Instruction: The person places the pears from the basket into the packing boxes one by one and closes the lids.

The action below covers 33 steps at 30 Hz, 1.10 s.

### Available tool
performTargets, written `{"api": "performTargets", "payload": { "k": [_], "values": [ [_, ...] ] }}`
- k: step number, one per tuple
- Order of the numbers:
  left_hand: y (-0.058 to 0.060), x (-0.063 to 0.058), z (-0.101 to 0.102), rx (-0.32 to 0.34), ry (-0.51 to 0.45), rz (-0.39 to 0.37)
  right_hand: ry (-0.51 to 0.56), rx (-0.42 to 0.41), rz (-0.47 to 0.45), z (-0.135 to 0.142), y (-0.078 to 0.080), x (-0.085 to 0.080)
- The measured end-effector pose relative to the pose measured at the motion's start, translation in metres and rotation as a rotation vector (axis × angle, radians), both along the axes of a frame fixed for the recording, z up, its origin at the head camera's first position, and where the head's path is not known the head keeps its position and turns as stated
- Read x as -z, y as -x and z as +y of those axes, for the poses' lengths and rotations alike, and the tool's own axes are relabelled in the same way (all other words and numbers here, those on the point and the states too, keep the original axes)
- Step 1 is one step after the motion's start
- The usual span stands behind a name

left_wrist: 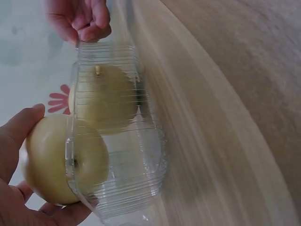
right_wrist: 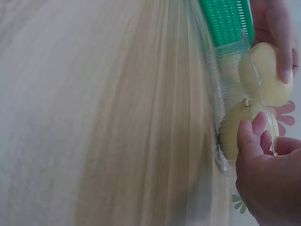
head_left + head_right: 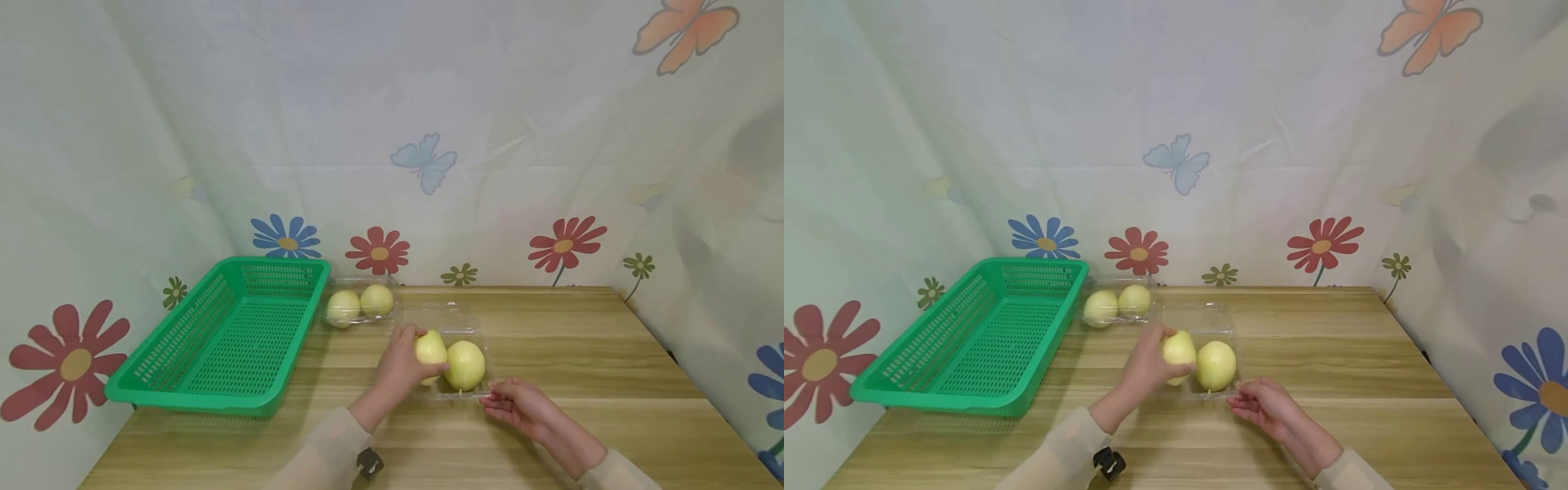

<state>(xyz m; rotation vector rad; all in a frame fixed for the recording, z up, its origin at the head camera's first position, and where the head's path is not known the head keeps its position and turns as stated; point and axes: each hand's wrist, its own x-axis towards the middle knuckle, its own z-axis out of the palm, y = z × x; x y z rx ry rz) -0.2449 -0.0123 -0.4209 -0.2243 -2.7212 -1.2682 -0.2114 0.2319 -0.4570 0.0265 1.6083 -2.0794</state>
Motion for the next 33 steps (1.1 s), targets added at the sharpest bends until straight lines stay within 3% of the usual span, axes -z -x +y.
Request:
{"api": "performTargets", "payload": {
  "k": [18, 26, 33],
  "values": [
    [0.001, 0.016, 0.002, 0.061, 0.107, -0.003, 0.015, -0.002, 0.001, 0.0, -0.001, 0.002],
    [0.004, 0.017, 0.002, 0.062, 0.141, -0.019, 0.018, -0.004, 0.002, 0.0, 0.0, 0.0],
    [0.008, 0.014, -0.001, 0.103, 0.191, -0.01, -0.011, -0.025, -0.003, 0.003, 0.002, 0.0]
  ]
}}
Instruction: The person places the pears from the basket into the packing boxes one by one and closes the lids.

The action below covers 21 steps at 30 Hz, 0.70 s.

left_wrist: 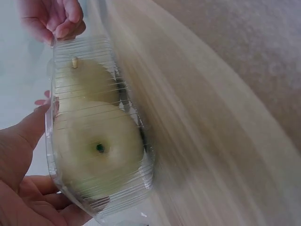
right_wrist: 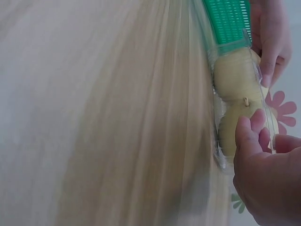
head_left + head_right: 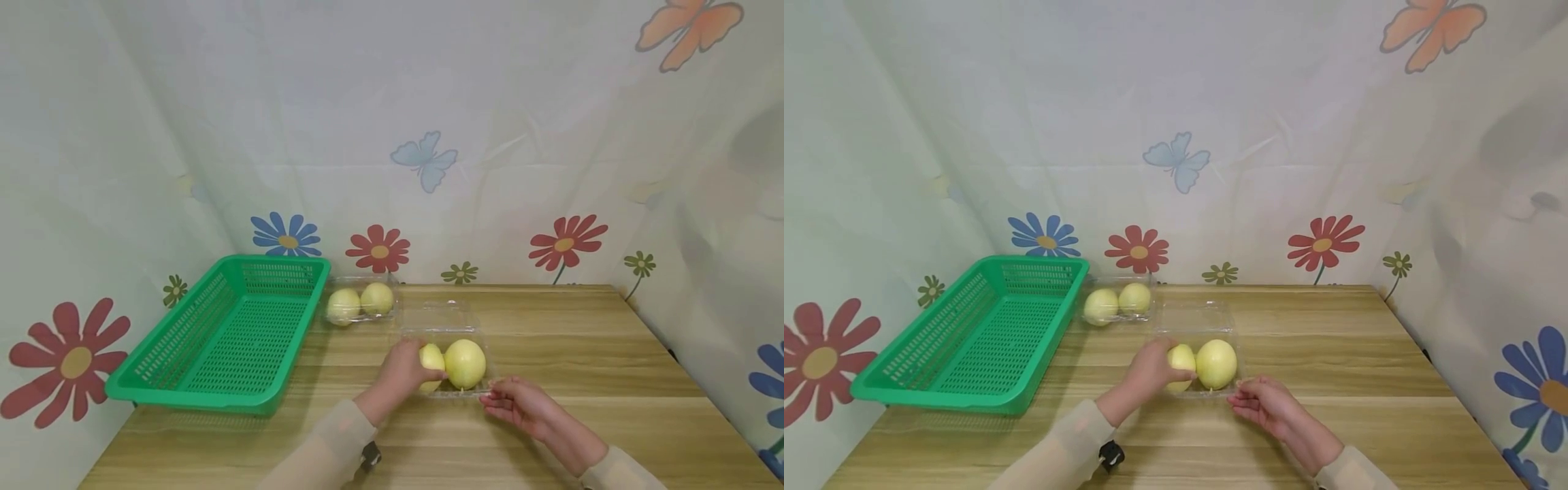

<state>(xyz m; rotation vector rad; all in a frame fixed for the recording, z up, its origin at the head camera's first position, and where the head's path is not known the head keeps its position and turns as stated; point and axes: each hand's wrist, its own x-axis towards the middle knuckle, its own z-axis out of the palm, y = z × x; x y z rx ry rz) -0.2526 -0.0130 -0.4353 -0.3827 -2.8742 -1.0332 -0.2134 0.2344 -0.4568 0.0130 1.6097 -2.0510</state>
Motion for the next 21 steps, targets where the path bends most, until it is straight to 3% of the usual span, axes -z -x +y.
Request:
{"api": "performTargets", "payload": {
  "k": [4, 11, 14, 21],
  "values": [
    [-0.002, -0.006, -0.003, 0.025, -0.007, -0.006, -0.034, -0.044, -0.003, 0.004, 0.002, 0.0],
    [-0.014, -0.025, -0.019, 0.102, -0.18, -0.008, -0.105, -0.105, -0.008, 0.012, 0.002, -0.002],
    [-0.023, -0.032, -0.029, 0.112, -0.302, -0.093, -0.162, -0.083, -0.025, 0.018, 0.002, -0.003],
    [-0.041, -0.041, -0.052, 0.014, -0.554, -0.362, -0.326, -0.011, -0.013, 0.033, 0.015, -0.009]
  ]
}}
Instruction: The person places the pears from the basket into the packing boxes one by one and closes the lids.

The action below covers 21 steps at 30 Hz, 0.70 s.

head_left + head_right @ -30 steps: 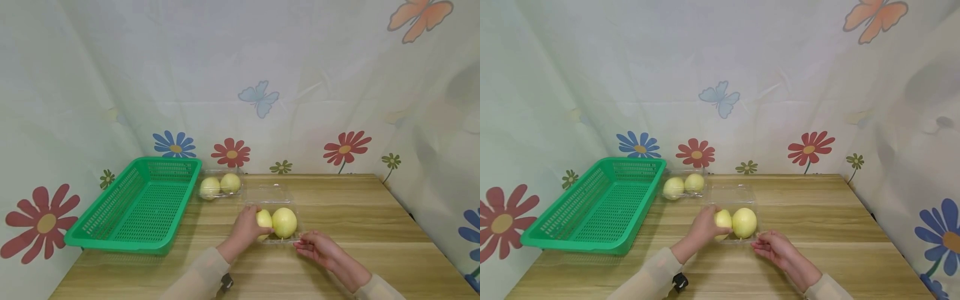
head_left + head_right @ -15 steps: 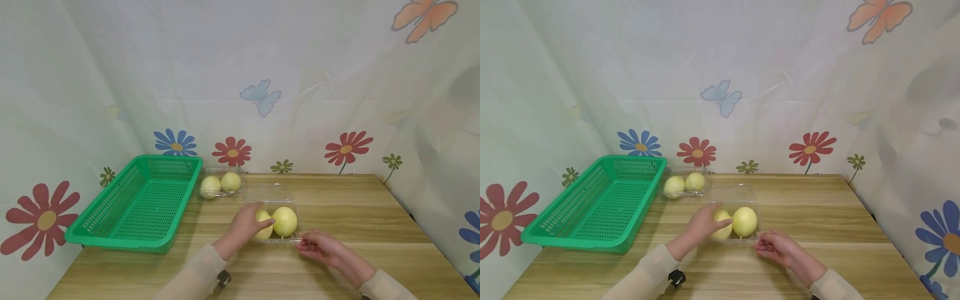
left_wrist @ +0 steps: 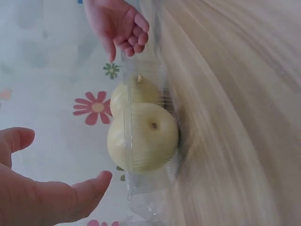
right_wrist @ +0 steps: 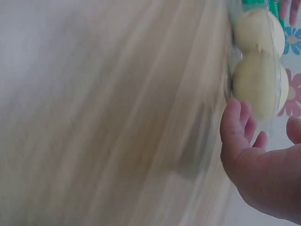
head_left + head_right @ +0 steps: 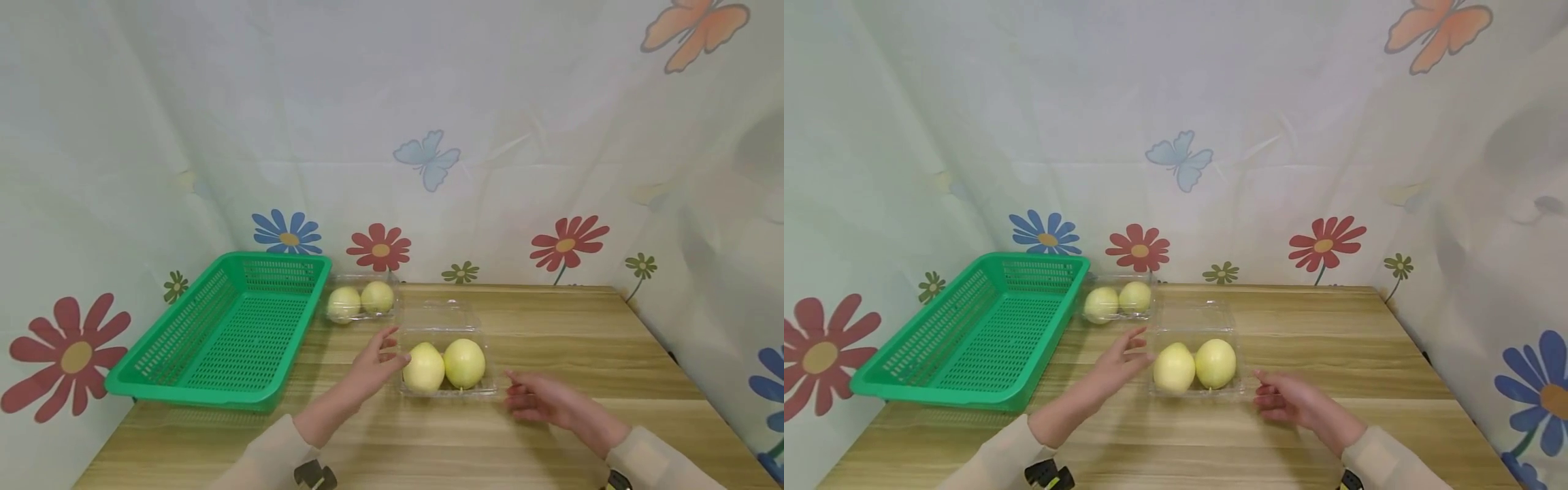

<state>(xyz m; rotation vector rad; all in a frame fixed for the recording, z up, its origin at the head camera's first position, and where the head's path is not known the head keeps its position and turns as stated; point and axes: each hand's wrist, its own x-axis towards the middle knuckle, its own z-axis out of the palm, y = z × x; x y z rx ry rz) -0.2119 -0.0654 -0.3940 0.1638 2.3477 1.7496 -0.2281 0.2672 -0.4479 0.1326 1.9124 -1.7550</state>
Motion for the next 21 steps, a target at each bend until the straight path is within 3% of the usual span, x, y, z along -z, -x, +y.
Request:
{"api": "performTargets", "payload": {
  "k": [7, 15, 21],
  "values": [
    [-0.007, 0.005, -0.016, -0.013, -0.163, -0.19, -0.082, -0.052, 0.069, 0.006, 0.02, -0.005],
    [-0.01, 0.03, -0.02, -0.02, -0.35, -0.415, -0.068, -0.082, 0.096, -0.002, 0.046, -0.012],
    [-0.006, 0.042, -0.011, -0.039, -0.411, -0.479, -0.033, -0.054, 0.119, -0.015, 0.069, -0.017]
  ]
}}
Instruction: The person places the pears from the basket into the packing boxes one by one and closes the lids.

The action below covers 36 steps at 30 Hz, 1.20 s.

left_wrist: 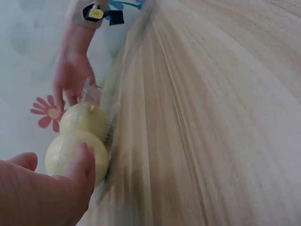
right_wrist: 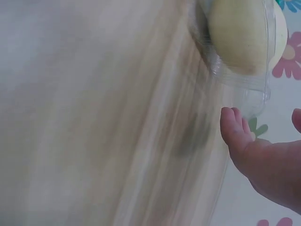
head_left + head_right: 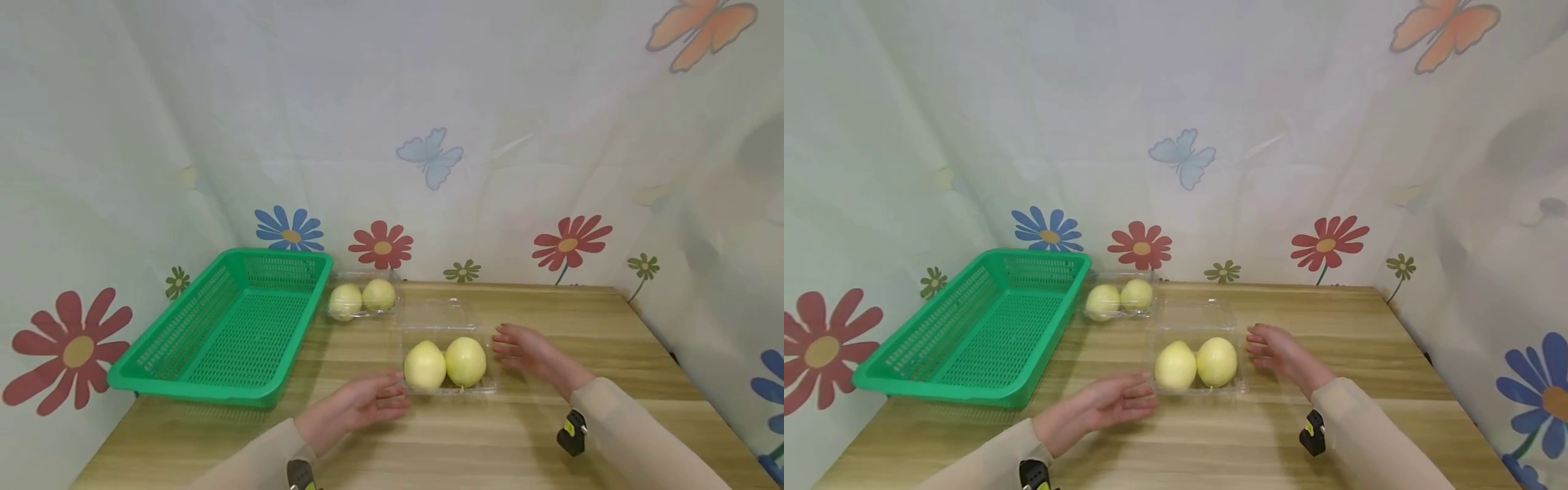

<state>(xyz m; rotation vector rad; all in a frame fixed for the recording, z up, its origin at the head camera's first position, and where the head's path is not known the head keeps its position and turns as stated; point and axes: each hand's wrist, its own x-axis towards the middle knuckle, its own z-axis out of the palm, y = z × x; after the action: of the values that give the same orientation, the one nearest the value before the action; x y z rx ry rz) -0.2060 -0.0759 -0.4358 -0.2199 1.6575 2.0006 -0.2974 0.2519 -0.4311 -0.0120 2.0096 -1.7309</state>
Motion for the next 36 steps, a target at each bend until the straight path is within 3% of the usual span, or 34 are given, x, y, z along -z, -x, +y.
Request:
{"api": "performTargets", "payload": {
  "k": [8, 14, 16, 20, 22, 26, 27, 30, 32, 36],
  "values": [
    [0.006, 0.008, 0.007, -0.063, -0.046, 0.005, 0.057, 0.054, -0.055, -0.012, 0.027, 0.009],
    [0.01, 0.011, 0.008, -0.1, -0.03, 0.001, 0.201, -0.016, -0.011, -0.004, 0.071, 0.053],
    [0.012, 0.011, 0.008, -0.104, -0.018, 0.001, 0.235, 0.004, -0.021, -0.008, 0.076, 0.054],
    [0.016, 0.01, 0.007, -0.09, -0.008, 0.008, 0.192, 0.084, -0.068, -0.018, 0.088, 0.059],
    [0.017, 0.009, 0.007, -0.081, -0.009, 0.012, 0.269, 0.06, -0.1, -0.013, 0.106, 0.076],
    [0.02, 0.009, 0.007, -0.074, -0.003, 0.023, 0.436, 0.016, -0.18, 0.008, 0.16, 0.132],
    [0.02, 0.009, 0.007, -0.075, -0.002, 0.025, 0.442, 0.016, -0.186, 0.01, 0.168, 0.139],
    [0.022, 0.009, 0.006, -0.081, 0.008, 0.031, 0.351, 0.056, -0.157, 0.006, 0.168, 0.136],
    [0.024, 0.01, 0.006, -0.083, 0.014, 0.032, 0.271, 0.079, -0.134, -0.002, 0.154, 0.116],
    [0.027, 0.01, 0.006, -0.085, 0.02, 0.034, 0.227, 0.064, -0.084, -0.013, 0.123, 0.072]
  ]
}}
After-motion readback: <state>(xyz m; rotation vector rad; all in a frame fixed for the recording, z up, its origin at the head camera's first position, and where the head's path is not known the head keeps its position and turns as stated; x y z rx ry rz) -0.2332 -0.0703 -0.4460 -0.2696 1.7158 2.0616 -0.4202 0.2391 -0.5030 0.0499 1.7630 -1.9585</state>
